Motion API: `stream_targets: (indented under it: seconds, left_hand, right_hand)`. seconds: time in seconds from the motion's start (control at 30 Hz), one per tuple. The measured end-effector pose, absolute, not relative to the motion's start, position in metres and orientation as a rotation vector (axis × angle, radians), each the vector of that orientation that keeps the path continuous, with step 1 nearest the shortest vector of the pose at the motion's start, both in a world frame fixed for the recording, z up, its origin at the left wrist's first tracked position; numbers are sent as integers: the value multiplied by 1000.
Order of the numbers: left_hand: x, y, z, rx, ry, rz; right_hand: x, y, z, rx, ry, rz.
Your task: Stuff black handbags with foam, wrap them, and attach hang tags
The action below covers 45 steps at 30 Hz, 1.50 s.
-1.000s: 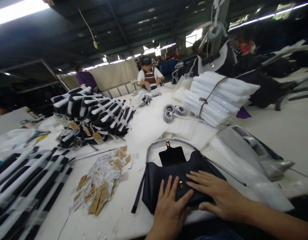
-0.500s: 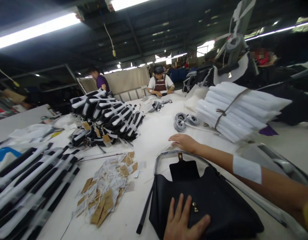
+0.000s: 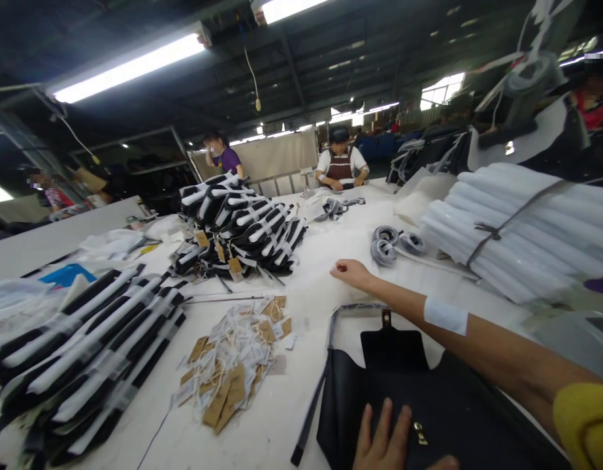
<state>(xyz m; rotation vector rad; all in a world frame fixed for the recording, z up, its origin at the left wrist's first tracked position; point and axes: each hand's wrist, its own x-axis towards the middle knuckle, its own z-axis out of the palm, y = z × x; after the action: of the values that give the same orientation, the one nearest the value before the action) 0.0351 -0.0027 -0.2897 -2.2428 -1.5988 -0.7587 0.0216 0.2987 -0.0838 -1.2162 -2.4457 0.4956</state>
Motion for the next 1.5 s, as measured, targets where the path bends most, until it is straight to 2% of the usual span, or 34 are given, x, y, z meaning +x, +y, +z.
stream_targets:
  seconds: [0.1,0.17,0.27,0.37,0.5,0.6,0.7,0.83,1.07,1.37,1.5]
  left_hand:
    - [24,-7,-252,-2190,-1435,-879]
    - [15,-14,-223,-2328,-1465,-805]
    - [7,-22,-191,-2555,-1532,-698]
    - [8,-25,-181,-2622,-1617,-679]
    - [13,-30,-189,-2620,-1665,-676]
    - [13,-35,-202,-2549,-1579,-648]
    - [11,-38,-211,-2441,-1589,-645]
    - [12,-37,-204,-2495,-1588,-652]
    - [15,-31,-187,-2513,-1528,-670]
    - [12,-39,-178,-2482,-1511,-617]
    - [8,-55,-156,-2568,-1547,-652]
  right_hand:
    - [54,283,-35,-1079,-2259,359]
    - [84,257,-6,-937,-2212,257]
    - [129,198,11,-484,-2484,116]
    - [162,133,-13,-339,-2846,147]
    - [188,72,-71,-566,-3002,281]
    - [198,52,-96,-778,-3039,455]
    - [204,49,-96,-892,-3003,655]
    - [209,63,-85,-767,-2995,810]
    - [212,79,-99,-602,-3011,575]
    - [222,91,-111,-511,-3041,668]
    - [225,91,-116,-485,-3046,668]
